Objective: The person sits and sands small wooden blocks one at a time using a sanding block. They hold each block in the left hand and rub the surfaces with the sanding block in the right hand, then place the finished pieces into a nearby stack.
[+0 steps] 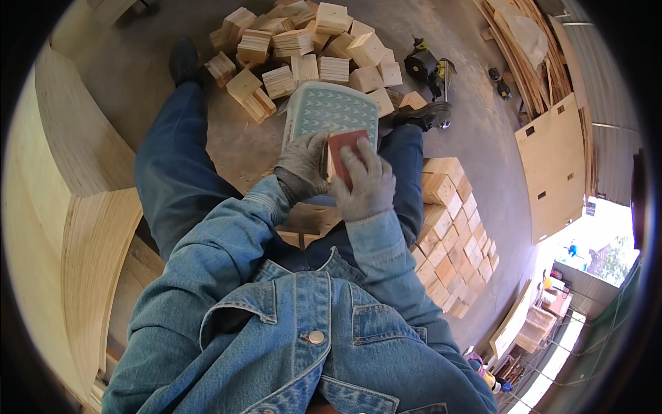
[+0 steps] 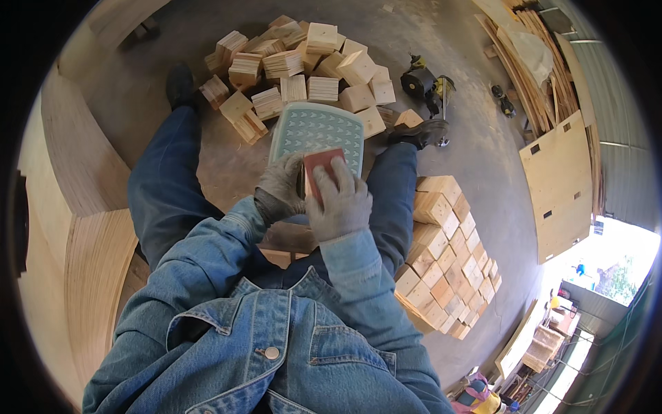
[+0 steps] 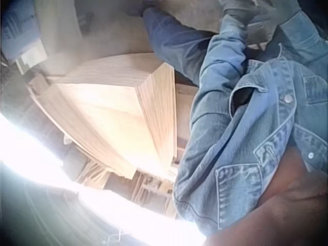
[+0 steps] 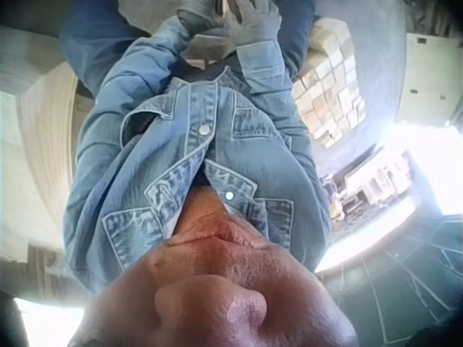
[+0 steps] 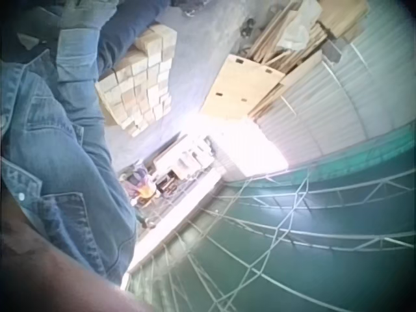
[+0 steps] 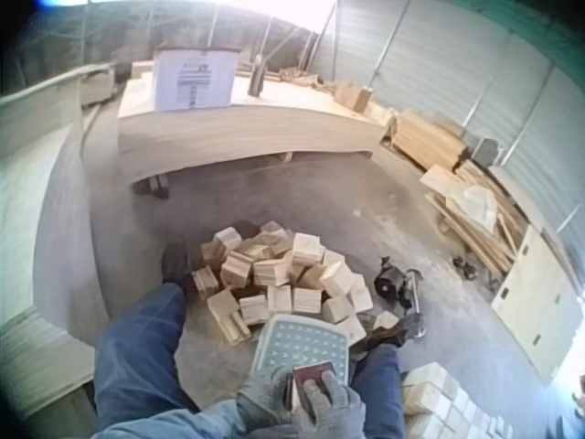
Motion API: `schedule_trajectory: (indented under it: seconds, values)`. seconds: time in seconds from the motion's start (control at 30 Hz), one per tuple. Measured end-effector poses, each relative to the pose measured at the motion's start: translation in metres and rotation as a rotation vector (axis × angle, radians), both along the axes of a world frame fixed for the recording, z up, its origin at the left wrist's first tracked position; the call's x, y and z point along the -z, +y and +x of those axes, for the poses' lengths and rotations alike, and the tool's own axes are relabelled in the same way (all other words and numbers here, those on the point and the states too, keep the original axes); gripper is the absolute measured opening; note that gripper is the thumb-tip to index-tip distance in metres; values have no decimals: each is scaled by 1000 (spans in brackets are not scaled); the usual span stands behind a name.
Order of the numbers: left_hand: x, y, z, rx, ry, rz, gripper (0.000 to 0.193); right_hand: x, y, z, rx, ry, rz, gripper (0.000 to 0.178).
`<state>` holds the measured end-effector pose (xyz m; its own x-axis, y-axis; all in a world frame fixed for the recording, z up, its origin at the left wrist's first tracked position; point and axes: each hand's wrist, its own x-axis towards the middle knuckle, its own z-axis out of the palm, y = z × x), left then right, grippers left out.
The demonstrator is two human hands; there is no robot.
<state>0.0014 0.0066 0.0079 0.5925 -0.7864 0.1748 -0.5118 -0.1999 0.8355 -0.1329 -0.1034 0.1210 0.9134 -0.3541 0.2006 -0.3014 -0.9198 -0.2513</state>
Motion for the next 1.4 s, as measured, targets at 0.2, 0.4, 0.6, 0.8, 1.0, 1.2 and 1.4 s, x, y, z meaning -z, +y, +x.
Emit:
schedule_trajectory:
  seconds: [0.2, 0.4, 0.6, 0.8, 1.0, 1.2, 1.4]
  values:
    - [-3, -1, -2, -11, -42, 21, 115, 7, -44, 67, 141, 88, -24, 59]
    - [-10, 0, -1, -13, -39, 71, 107, 23, -82, 50, 273, 24, 170, 63]
    - [-22, -1, 1, 5, 18, 114, 100, 51, -76, -19, 435, -135, 640, 60]
    - [-5, 3, 1, 78, -117, 310, 137, 79, -72, -50, 436, -186, 901, 61]
    - [-24, 13, -2, 141, 79, 177, 137, 71, -66, -53, 411, -138, 810, 61]
    - [-25, 20, -7, 102, 84, 51, 110, 73, -59, -60, 372, -145, 789, 61]
    - [-14, 20, -4, 15, 322, -78, 92, 53, -48, -42, 343, -142, 674, 61]
